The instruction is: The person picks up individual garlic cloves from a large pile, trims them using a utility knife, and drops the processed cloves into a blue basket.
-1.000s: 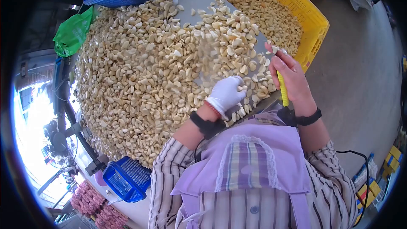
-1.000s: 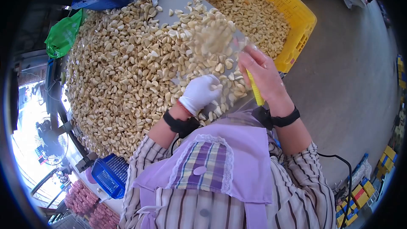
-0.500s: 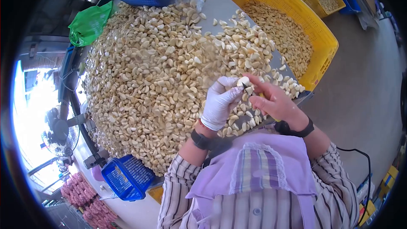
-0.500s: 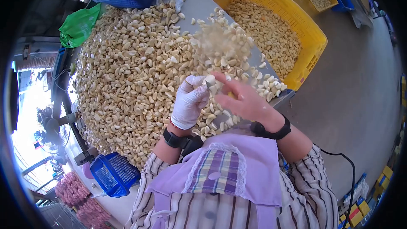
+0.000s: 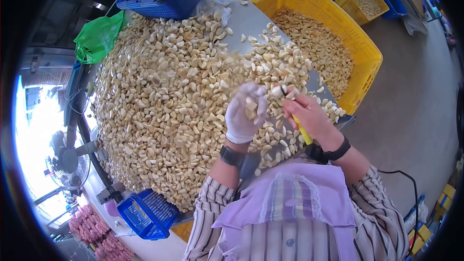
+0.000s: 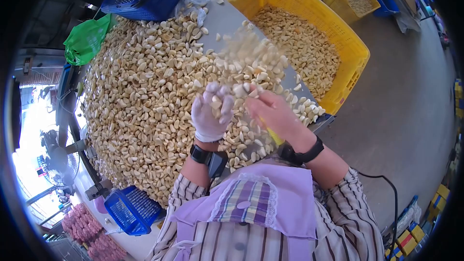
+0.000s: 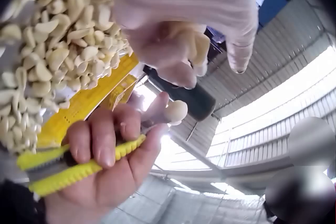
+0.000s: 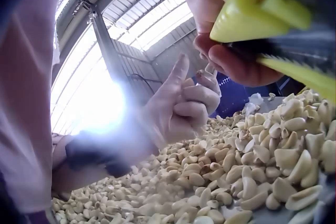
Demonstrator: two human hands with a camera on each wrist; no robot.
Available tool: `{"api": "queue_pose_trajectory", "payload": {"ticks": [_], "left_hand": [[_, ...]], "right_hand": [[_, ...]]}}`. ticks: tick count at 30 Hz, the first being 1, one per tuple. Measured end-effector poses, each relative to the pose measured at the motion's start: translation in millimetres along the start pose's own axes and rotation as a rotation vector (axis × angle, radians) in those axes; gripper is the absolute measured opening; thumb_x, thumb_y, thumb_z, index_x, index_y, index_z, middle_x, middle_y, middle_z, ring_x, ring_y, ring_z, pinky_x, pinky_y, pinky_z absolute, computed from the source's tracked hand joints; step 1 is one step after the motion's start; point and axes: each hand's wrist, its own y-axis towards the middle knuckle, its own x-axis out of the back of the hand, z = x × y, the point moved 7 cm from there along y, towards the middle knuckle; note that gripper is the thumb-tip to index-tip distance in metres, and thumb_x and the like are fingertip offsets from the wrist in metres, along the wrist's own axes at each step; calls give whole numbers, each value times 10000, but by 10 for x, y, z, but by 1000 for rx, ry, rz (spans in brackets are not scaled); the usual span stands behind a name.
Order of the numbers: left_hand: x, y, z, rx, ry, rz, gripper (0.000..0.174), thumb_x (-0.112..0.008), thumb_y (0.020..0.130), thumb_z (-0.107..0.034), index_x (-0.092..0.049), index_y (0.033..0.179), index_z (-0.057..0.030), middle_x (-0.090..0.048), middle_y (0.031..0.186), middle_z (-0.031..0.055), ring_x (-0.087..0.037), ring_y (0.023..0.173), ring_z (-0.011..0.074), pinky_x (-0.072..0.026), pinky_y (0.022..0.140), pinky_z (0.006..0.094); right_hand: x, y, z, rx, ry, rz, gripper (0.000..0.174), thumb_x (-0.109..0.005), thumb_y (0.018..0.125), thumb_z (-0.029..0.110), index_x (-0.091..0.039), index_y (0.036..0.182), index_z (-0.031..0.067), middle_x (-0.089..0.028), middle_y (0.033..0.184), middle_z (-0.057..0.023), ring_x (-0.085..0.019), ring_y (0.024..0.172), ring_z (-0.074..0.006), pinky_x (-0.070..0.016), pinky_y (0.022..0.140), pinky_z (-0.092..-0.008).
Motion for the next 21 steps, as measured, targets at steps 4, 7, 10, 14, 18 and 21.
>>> {"api": "queue_pose_trajectory", "payload": {"ticks": [4, 7, 10, 14, 18, 21], "left_hand": [[163, 166, -9, 154, 793, -156, 246, -632, 850, -213, -560, 971, -12, -584, 736, 10, -420, 499, 31, -324, 438, 166], [157, 157, 100, 149, 958, -199, 206, -642, 839, -177, -557, 940, -19, -594, 761, 8, -434, 508, 24, -327, 451, 163], [275, 26, 142, 159, 672, -102, 200, -615, 834, -199, -541, 943, -48, -598, 760, 40, -417, 476, 53, -312, 412, 177], [358, -50, -50, -7, 152, -60, 273, -601, 839, -268, -527, 1017, -74, -546, 752, 47, -386, 453, 90, -290, 363, 176], [679, 83, -337, 14, 840, -216, 265, -618, 845, -293, -568, 957, -59, -585, 801, 37, -497, 529, 123, -390, 418, 195], [168, 416, -85, -363, 1391, -49, 251, -624, 844, -296, -585, 910, -57, -605, 798, 55, -601, 632, 185, -474, 507, 279]], "right_hand": [[71, -16, 23, -20, -47, -40, 388, -554, 917, 222, -525, 1255, 33, -538, 702, 44, -456, 512, -22, -350, 462, -175], [121, -21, -15, -28, -148, -122, 291, -544, 926, 237, -583, 1128, 31, -537, 700, 36, -459, 505, -29, -349, 459, -178], [78, 54, -85, -72, 0, 0, 369, -466, 957, 219, -487, 1298, 76, -542, 753, -3, -447, 500, -47, -363, 454, -177], [-34, 156, -117, -136, -218, 61, 417, -463, 957, 199, -418, 1343, 48, -558, 760, -15, -444, 478, -49, -367, 444, -182], [22, 159, 131, -30, -233, -60, 410, -470, 954, 213, -439, 1328, 48, -550, 758, -18, -443, 479, -51, -385, 440, -188], [376, 200, 368, 45, 12, -233, 398, -481, 953, 251, -480, 1299, 55, -526, 745, -8, -439, 476, -55, -382, 429, -191]]}}
